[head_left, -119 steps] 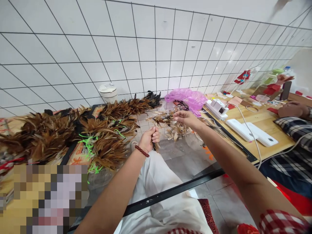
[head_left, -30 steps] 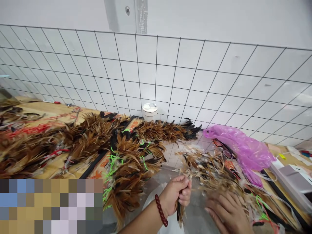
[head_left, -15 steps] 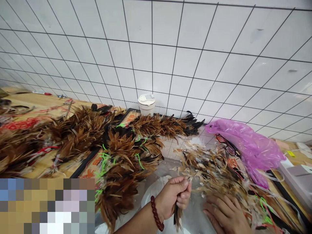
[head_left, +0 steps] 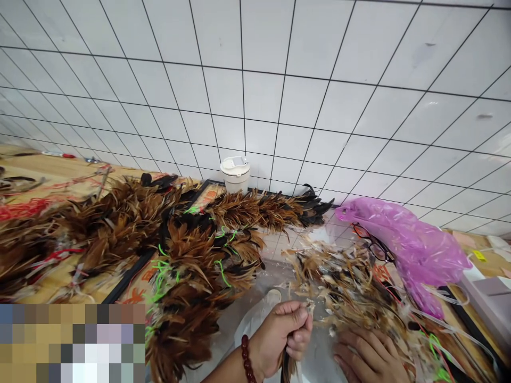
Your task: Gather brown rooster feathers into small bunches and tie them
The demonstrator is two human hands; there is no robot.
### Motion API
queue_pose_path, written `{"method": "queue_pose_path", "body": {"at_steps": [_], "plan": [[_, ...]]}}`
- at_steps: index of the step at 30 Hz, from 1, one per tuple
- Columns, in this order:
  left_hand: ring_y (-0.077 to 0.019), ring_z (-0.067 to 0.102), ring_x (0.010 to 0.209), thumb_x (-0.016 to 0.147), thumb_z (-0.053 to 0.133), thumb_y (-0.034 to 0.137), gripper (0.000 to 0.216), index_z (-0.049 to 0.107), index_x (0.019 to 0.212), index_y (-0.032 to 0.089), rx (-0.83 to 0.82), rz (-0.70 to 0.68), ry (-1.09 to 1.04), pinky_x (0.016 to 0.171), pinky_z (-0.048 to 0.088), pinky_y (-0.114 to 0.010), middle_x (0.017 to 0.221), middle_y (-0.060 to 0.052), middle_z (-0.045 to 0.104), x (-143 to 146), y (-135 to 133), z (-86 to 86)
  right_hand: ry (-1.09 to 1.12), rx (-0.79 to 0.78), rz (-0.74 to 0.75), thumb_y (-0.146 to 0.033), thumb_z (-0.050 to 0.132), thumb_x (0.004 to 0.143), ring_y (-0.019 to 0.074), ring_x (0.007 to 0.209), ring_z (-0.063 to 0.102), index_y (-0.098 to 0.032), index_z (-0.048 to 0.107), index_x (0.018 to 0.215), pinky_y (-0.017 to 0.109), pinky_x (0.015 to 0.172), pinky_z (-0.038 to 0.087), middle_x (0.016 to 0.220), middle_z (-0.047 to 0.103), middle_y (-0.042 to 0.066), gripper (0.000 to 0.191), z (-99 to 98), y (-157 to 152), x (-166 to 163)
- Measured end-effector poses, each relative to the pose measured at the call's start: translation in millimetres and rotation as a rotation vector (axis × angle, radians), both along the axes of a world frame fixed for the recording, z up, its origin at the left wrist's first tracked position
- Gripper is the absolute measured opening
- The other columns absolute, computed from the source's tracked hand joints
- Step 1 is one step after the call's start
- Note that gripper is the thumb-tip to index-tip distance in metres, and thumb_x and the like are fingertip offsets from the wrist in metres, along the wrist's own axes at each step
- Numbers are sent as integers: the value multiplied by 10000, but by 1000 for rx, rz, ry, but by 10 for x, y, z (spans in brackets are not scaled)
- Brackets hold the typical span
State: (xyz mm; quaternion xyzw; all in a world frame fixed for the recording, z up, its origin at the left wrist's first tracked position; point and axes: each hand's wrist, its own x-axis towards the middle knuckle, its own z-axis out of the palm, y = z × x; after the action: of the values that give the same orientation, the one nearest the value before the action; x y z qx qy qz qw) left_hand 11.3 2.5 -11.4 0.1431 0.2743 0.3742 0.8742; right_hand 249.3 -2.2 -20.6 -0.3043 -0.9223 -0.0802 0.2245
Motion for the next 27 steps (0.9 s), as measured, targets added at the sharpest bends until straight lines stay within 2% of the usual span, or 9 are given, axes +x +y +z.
{"method": "queue_pose_path", "body": {"at_steps": [13,20,27], "plan": [[-12,200,387,683,763,430,395,499,709,137,38,-24,-12,437,67,-201,484,79,330,64,49,21,49,-83,-57,-186,569,868,193,919,657,-258,684,998,349,824,426,944,733,32,188,142,-89,-127],[-9,211,393,685,768,399,378,504,727,132,54,-54,-35,436,74,-190,496,75,343,97,87,31,169,-129,-116,-184,494,920,186,878,616,-230,666,915,351,807,391,885,705,34,178,203,-127,-270],[-10,211,400,694,763,379,358,507,725,130,71,-68,-41,429,85,-177,501,73,345,88,98,31,150,-166,-140,-182,504,922,185,879,598,-225,652,929,351,797,385,906,696,39,154,179,-130,-283]]}}
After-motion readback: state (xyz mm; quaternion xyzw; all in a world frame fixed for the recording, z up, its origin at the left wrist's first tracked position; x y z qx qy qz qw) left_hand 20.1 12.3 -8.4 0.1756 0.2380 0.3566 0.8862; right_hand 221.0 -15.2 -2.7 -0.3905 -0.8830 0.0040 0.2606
